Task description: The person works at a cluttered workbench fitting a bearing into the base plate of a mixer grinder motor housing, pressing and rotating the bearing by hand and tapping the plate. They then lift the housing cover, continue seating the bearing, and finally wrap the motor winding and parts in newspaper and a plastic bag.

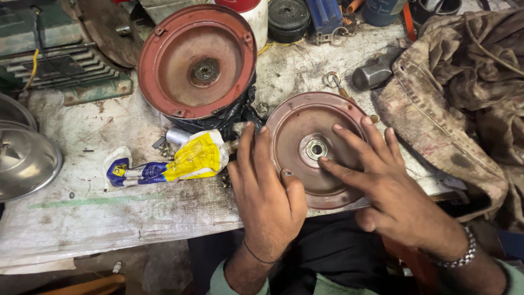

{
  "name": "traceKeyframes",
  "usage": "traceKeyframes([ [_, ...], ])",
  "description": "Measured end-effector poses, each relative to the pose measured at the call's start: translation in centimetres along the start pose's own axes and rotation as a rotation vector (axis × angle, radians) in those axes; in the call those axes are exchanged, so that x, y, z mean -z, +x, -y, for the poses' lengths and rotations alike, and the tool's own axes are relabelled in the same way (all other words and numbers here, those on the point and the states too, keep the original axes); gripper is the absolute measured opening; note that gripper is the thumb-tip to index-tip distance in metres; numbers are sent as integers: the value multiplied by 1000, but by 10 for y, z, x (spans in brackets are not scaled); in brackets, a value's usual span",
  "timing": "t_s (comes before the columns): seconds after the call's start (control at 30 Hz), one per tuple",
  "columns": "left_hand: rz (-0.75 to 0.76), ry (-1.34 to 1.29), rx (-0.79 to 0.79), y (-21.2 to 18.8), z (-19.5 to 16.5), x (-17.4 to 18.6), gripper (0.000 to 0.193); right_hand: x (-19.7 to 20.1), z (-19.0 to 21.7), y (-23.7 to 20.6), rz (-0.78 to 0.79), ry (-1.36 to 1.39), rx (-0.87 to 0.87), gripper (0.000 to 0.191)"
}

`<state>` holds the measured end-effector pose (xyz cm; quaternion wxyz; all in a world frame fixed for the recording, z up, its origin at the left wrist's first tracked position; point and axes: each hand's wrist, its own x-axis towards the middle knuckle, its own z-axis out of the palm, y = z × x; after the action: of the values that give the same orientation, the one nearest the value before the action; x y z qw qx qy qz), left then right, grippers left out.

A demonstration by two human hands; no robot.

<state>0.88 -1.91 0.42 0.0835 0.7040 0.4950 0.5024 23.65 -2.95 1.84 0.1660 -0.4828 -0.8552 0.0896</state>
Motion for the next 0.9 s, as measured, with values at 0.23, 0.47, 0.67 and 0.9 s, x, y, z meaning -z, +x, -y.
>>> traceKeyframes([
  [0.23, 36, -84, 8, 5, -2, 2, 63, 11, -12, 6, 45, 144, 51, 109],
  [0.47, 89, -147, -15, 6, -1, 2, 64, 10, -11, 11, 36, 76, 49, 99],
  [0.67, 94, -192, -5, 5, -1, 2, 64, 9, -40, 19, 47, -89, 153, 92],
  [0.9, 80, -170, -10, 6, 0, 3, 62, 15, -40, 25, 126, -4, 117, 90],
])
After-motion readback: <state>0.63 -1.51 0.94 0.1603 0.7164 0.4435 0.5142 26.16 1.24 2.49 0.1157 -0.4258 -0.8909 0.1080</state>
